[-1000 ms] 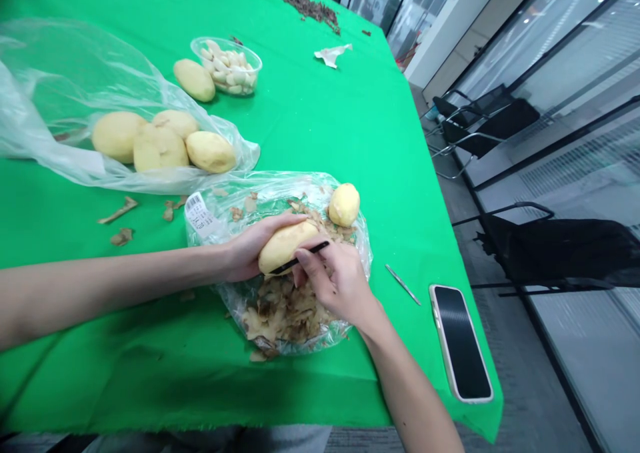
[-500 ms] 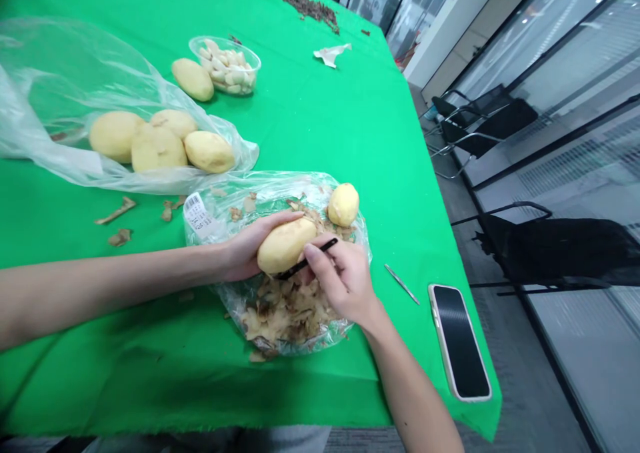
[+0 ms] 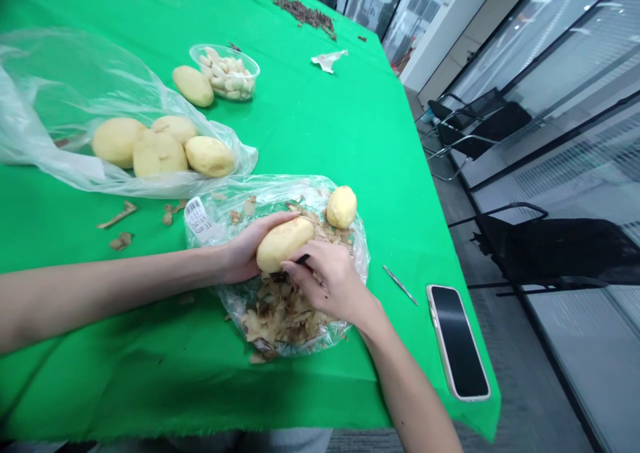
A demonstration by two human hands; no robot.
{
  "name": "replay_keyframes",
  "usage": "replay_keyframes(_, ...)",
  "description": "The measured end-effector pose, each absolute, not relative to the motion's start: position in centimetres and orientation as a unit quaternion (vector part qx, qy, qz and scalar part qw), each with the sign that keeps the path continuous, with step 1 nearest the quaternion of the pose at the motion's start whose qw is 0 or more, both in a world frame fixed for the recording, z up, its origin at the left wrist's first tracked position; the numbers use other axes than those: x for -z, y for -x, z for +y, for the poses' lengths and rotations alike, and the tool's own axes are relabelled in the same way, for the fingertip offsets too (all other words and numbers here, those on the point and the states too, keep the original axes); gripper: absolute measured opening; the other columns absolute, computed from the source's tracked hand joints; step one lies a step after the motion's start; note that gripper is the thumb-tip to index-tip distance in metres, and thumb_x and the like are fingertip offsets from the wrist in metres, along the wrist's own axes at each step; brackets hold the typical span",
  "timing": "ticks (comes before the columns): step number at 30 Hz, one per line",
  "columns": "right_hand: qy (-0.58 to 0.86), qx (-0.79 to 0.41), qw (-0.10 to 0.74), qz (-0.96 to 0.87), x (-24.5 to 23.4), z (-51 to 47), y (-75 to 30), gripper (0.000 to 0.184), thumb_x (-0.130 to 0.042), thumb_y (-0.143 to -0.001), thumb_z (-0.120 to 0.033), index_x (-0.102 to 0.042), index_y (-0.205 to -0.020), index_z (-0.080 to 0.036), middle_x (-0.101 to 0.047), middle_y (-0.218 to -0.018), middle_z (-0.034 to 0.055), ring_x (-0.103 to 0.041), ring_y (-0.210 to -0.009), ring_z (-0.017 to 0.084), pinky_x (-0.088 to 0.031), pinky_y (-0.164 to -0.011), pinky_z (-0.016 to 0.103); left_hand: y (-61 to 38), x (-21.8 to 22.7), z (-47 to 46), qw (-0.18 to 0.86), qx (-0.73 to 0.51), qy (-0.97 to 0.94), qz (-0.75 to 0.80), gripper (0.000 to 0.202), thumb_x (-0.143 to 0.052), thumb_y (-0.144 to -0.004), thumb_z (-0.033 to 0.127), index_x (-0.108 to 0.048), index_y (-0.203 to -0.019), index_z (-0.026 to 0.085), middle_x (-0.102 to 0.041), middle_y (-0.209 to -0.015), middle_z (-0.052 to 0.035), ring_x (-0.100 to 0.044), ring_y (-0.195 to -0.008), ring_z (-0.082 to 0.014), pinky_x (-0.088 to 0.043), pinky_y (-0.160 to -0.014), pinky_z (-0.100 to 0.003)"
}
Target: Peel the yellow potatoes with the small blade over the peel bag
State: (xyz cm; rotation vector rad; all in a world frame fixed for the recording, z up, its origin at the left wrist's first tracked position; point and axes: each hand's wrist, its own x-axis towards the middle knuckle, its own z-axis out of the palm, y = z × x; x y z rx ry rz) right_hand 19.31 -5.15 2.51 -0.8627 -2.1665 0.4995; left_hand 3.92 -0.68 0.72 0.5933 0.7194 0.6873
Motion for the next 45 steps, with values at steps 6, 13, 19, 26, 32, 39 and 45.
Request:
replay_keyframes(6,0.346,-0.314,0.426,-0.775,-2.5,-5.7,-19.5,0.018,-0.052,-0.095,-0.023,-0.065,-0.082,-0.021,-0.070,-0.060,-0.0009,-0.061,-0.047,0.012,-0.046,-0.047,0.023,-3.7,-1.2,-0.6,0.877,-0.286,-0.203,0.329,0.040,-0.045,-0.094,0.041,-0.065,-0.074,0.013,-0.069,-0.063,-0.0049,-0.064,-0.052,-0.0142,-0.049,-0.049,-0.022)
replay_keyframes(13,0.390,-0.175,0.354,-0.832,-2.2,-5.0,-19.8,0.023,-0.052,-0.093,-0.023,-0.063,-0.073,-0.018,-0.068,-0.060,0.0010,-0.060,-0.051,0.013,-0.043,-0.051,0.025,-3.7,-0.4,-0.6,0.867,-0.337,-0.226,0.289,0.019,-0.055,-0.089,0.030,-0.066,-0.082,0.015,-0.070,-0.068,-0.0010,-0.064,-0.058,-0.0129,-0.050,-0.055,-0.021)
replay_keyframes(19,0.464,-0.187,0.443,-0.744,-2.0,-4.2,-21.2,0.032,-0.055,-0.089,-0.034,-0.058,-0.061,-0.020,-0.056,-0.048,-0.0028,-0.049,-0.043,0.011,-0.036,-0.048,0.026,-3.8,-1.0,-1.6,0.852,-0.368,-0.302,0.218,0.023,-0.070,-0.076,0.022,-0.065,-0.097,0.015,-0.073,-0.089,-0.0039,-0.066,-0.086,-0.0162,-0.049,-0.082,-0.024)
replay_keyframes(26,0.379,-0.365,0.652,-0.546,-2.4,-3.4,-21.0,0.026,-0.064,-0.081,-0.038,-0.058,-0.062,-0.020,-0.049,-0.042,-0.0063,-0.042,-0.036,0.009,-0.031,-0.040,0.024,-2.6,-2.9,-2.4,0.802,-0.357,-0.414,0.240,0.073,-0.079,-0.063,0.007,-0.048,-0.126,0.024,-0.066,-0.101,-0.0013,-0.064,-0.091,-0.0137,-0.048,-0.084,-0.026)
replay_keyframes(32,0.353,-0.490,0.618,-0.503,-2.5,-3.2,-20.6,0.026,-0.070,-0.076,-0.042,-0.061,-0.067,-0.020,-0.053,-0.040,-0.0063,-0.048,-0.036,0.009,-0.038,-0.040,0.021,-1.9,-2.6,-1.6,0.686,-0.272,-0.623,0.260,0.055,-0.085,-0.060,0.026,-0.061,-0.109,0.018,-0.068,-0.093,-0.0041,-0.064,-0.077,-0.0167,-0.049,-0.067,-0.026)
replay_keyframes(39,0.363,-0.565,0.589,-0.450,-1.8,-3.0,-19.9,0.029,-0.075,-0.072,-0.042,-0.061,-0.067,-0.017,-0.054,-0.039,-0.0065,-0.052,-0.035,0.008,-0.048,-0.042,0.018,-1.3,-1.9,-1.1,0.461,-0.252,-0.789,0.319,0.037,-0.068,-0.077,0.053,-0.069,-0.085,0.017,-0.070,-0.081,-0.0038,-0.061,-0.070,-0.0194,-0.043,-0.062,-0.025)
replay_keyframes(45,0.415,-0.588,0.566,-0.402,-1.2,-3.0,-19.2,0.028,-0.078,-0.068,-0.038,-0.061,-0.066,-0.015,-0.056,-0.039,-0.0050,-0.050,-0.033,0.008,-0.049,-0.040,0.019,-0.3,-1.2,0.0,0.285,-0.289,-0.867,0.289,0.048,-0.072,-0.072,0.057,-0.069,-0.101,0.018,-0.068,-0.096,-0.0088,-0.060,-0.089,-0.0274,-0.043,-0.079,-0.033)
